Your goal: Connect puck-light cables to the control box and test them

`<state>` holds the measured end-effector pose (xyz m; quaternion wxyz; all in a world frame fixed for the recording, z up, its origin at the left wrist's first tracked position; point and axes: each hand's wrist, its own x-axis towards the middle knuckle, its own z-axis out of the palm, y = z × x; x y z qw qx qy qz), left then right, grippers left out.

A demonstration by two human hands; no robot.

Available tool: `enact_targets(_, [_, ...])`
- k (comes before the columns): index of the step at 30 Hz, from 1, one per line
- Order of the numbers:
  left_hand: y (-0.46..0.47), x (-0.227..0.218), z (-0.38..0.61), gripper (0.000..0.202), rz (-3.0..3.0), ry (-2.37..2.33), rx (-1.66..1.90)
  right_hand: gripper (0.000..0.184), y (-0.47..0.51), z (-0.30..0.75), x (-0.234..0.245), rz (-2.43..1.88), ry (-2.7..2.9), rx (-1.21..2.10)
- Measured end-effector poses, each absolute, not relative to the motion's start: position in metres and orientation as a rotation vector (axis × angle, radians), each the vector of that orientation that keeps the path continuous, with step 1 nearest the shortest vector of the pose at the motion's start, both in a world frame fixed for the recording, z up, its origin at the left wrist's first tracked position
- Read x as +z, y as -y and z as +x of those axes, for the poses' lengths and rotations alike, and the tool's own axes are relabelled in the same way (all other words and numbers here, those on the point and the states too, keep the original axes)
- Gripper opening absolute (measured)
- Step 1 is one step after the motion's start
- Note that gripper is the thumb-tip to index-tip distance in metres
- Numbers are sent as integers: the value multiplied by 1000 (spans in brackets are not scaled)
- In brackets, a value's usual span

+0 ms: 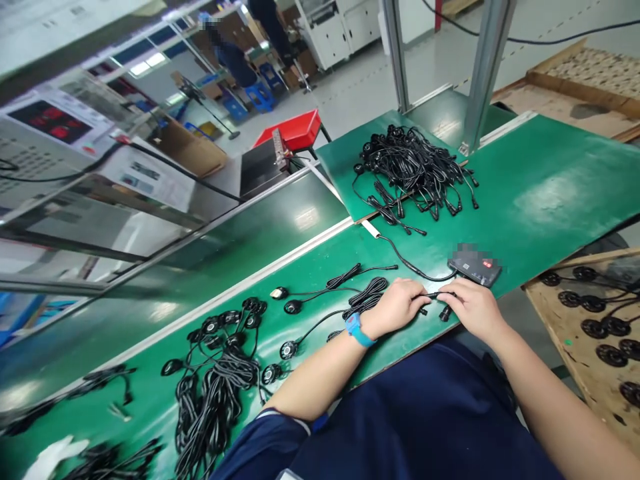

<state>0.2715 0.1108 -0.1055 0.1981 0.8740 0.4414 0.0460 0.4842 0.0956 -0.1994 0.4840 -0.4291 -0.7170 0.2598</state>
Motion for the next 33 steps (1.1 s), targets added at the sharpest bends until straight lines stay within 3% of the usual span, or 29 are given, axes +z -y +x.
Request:
enact_targets(8, [-107,-85,263,18,2312,-1262,204,23,-104,498,-207,-1074,1641,783])
enact_targets(12, [-127,-85,253,39,2479,-1571,266,22,-102,500,-209,-1084,1634,799])
enact_targets(15, [-149,-86,248,19,2443,-1749,60,22,-100,501,-210,-1090,1615,805])
enact_targets(17, [-155,-87,252,12,2412,-1660,20,21,-99,502,-210,-1088,1597,814])
enact_targets(23, [-131,-106,299,7,2418,-1330,364,21,-96,512,-214,-1075,1501,893])
enact_targets(33, [-128,-139,324,13,2400,-1227,329,23,-93,523,-217,-1059,1553,844])
